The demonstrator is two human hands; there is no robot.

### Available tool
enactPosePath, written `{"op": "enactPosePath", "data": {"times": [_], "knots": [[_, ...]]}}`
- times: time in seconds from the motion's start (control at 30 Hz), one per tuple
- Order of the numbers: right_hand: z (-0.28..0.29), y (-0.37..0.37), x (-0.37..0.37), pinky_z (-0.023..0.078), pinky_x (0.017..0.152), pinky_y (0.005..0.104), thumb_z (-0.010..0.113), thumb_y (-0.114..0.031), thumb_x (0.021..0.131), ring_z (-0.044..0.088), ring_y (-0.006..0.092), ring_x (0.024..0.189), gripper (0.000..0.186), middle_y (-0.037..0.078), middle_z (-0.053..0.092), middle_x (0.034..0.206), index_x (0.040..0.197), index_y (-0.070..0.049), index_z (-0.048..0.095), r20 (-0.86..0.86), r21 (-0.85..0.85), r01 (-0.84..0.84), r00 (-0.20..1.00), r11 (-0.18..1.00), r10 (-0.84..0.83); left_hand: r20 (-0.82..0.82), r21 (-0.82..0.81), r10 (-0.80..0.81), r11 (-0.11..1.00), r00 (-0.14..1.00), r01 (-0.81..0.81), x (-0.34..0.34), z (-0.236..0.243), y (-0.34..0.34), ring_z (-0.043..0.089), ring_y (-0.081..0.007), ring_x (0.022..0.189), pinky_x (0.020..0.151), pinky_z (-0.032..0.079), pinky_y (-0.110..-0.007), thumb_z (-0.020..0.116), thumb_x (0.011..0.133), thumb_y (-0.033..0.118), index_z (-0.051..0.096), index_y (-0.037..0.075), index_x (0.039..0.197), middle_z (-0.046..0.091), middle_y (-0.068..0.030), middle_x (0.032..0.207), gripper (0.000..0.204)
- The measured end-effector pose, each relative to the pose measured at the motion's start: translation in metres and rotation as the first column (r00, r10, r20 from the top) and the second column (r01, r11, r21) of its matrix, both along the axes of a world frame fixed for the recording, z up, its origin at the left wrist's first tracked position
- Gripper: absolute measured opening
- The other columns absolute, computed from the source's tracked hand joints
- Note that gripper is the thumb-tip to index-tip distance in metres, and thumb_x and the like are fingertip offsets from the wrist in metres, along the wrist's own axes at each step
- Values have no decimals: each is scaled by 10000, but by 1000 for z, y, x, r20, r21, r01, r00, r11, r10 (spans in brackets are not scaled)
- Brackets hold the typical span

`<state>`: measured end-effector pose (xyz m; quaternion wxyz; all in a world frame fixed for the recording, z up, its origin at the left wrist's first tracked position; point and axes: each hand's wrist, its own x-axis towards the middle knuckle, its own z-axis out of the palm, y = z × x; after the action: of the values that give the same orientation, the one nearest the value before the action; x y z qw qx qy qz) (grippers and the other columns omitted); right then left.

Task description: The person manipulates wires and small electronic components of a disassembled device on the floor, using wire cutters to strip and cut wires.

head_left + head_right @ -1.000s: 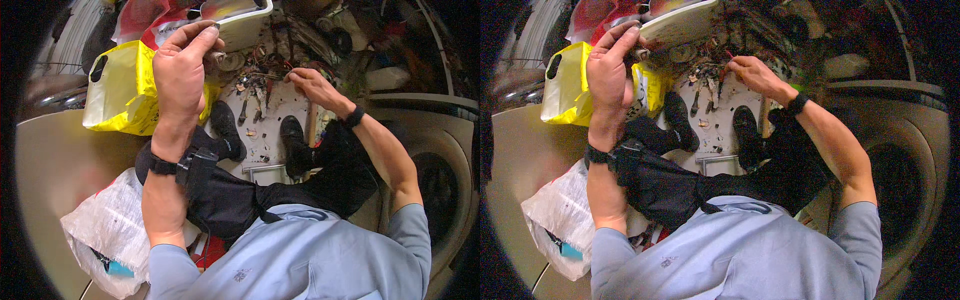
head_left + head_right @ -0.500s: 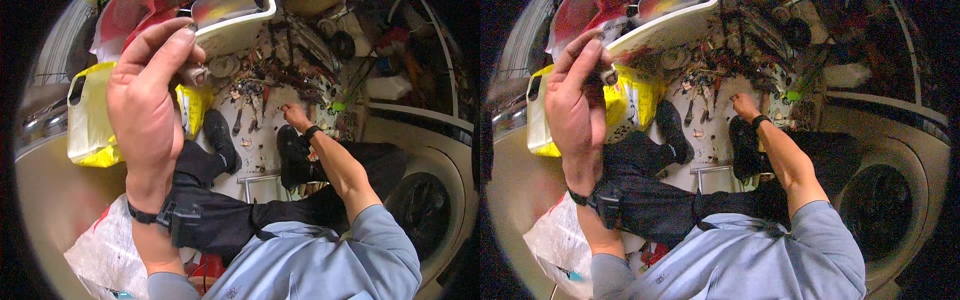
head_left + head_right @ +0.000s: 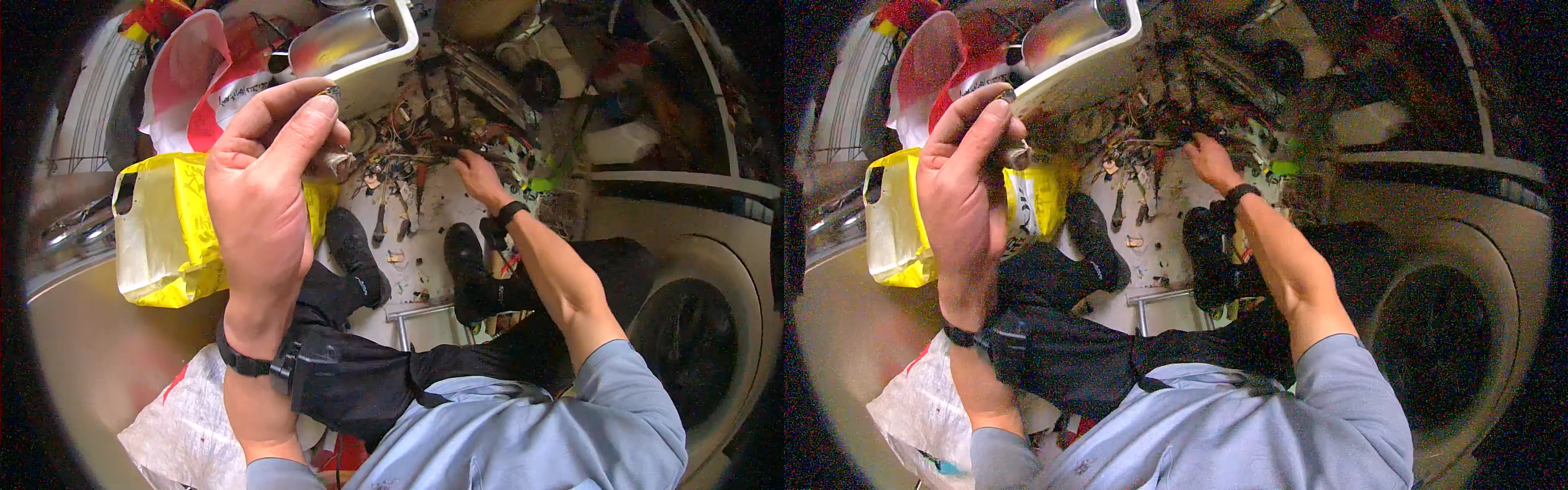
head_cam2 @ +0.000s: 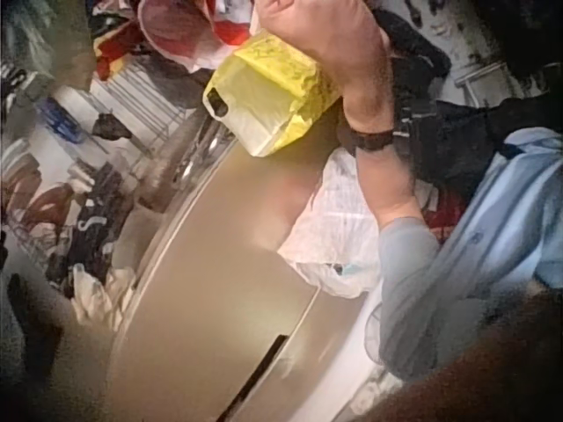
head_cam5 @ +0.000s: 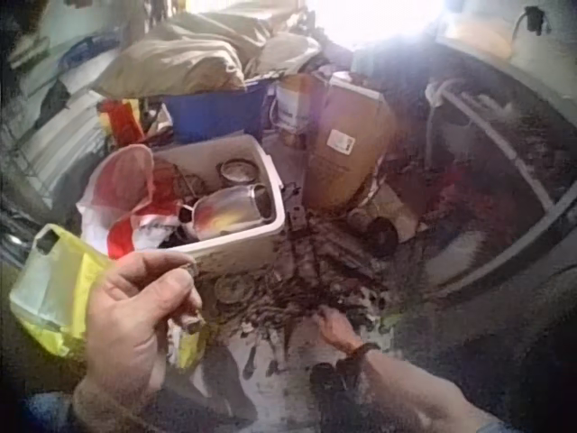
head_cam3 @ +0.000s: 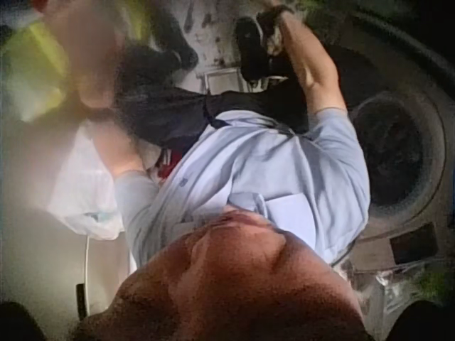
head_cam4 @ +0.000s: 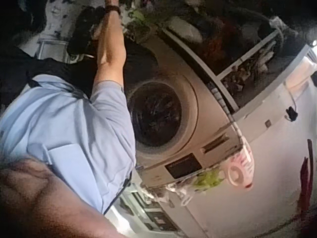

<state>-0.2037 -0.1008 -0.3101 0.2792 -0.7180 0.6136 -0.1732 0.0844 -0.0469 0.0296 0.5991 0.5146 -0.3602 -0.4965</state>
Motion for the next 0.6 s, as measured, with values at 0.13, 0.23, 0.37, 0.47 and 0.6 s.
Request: {"op": "enactPosePath", "data": {"times": [0.13, 0.23, 0.37, 0.47, 0.6], "knots": [[98, -46, -29, 484, 723, 420, 584, -299, 954, 627, 294, 749, 354, 188, 648, 805, 925, 45, 660, -55, 110, -81, 995, 991, 88, -62, -32, -75, 997, 995, 73, -15, -3, -11, 637, -92, 755, 687, 467, -205, 685, 920, 80, 693, -3, 1069, 693, -35, 849, 171], [200, -54, 1, 517, 813, 426, 599, -302, 928, 673, 381, 905, 354, 221, 701, 976, 1011, 26, 702, 76, 122, -145, 988, 982, 136, -20, -4, -103, 995, 995, 103, -20, 7, -5, 637, -98, 768, 731, 501, -226, 679, 920, 59, 703, -11, 1056, 699, -42, 857, 155], [319, -20, 19, 521, 807, 301, 581, -279, 993, 632, 112, 889, 348, 51, 707, 915, 1107, 32, 689, 535, 296, -399, 822, 868, 196, 60, 9, -224, 975, 973, 224, -41, 4, 0, 647, -114, 841, 805, 510, -256, 697, 918, 106, 716, 5, 1079, 719, -46, 916, 191], [367, 19, 21, 539, 809, 286, 621, -193, 983, 645, 118, 891, 296, 51, 712, 973, 1174, 30, 662, 747, 243, -412, 657, 878, 102, 25, 13, -282, 960, 959, 281, -56, 10, 11, 650, -102, 857, 817, 518, -250, 706, 912, 86, 718, 0, 1061, 723, -37, 941, 172], [365, 45, 21, 542, 781, 262, 644, -127, 966, 655, 101, 866, 251, 52, 718, 965, 1160, 31, 664, 845, 214, -324, 535, 922, -8, 4, -30, -304, 952, 953, 304, -71, 11, 19, 643, -84, 842, 792, 518, -231, 723, 901, 58, 717, 11, 1014, 718, -21, 936, 123]]}}
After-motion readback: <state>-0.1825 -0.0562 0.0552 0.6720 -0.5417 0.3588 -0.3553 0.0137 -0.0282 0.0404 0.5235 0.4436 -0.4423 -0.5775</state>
